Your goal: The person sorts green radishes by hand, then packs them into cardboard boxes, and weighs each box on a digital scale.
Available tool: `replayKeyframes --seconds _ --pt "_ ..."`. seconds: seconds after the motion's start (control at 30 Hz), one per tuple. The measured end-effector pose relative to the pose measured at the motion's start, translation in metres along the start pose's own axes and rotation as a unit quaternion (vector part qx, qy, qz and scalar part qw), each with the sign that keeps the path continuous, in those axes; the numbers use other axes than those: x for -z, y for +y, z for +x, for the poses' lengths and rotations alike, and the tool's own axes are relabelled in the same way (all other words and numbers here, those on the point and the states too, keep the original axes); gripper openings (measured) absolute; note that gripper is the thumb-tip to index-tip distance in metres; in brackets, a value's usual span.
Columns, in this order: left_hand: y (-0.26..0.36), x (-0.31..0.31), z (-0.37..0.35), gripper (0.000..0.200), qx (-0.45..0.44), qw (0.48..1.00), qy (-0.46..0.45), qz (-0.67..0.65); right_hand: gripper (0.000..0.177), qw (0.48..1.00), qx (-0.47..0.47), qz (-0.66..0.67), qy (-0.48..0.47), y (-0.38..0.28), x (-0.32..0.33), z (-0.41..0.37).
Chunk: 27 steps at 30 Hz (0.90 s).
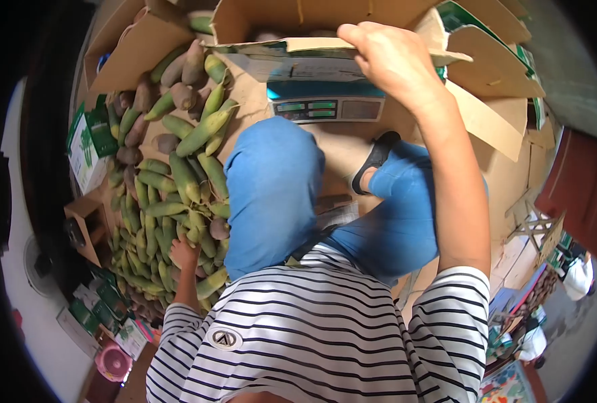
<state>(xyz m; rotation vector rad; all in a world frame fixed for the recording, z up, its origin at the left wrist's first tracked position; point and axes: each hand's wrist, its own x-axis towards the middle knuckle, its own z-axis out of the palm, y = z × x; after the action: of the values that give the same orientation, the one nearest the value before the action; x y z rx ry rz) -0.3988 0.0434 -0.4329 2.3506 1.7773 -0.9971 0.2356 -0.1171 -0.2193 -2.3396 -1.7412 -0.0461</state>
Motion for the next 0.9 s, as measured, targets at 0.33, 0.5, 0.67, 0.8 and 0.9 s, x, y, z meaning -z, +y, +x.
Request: replayKeyframes --seconds 0.33,0.5,0.67,0.8,0.9 --pt "0.111 0.125 0.035 0.059 -0.156 0.847 0.221 -0.457 0.012 1.000 -0.011 -0.020 0.001 -0.005 -0.006 -0.005" --pt "0.185 0.287 -0.015 0.049 -0.273 0.633 0.345 -0.637 0.011 0.999 -0.001 -0.025 0.030 -0.007 -0.014 -0.007" --pt "0.259 0.380 -0.048 0.030 -0.339 0.500 0.370 -0.706 0.009 0.999 0.000 -0.024 0.041 -0.007 -0.017 -0.006" --pt "0.308 0.408 -0.054 0.043 -0.403 0.531 0.147 -0.731 0.008 0.999 -0.007 -0.024 0.030 -0.009 -0.015 -0.005" --pt "0.303 0.379 -0.066 0.049 -0.383 0.570 0.249 -0.683 0.008 0.996 0.022 -0.014 0.088 -0.008 -0.019 -0.006"
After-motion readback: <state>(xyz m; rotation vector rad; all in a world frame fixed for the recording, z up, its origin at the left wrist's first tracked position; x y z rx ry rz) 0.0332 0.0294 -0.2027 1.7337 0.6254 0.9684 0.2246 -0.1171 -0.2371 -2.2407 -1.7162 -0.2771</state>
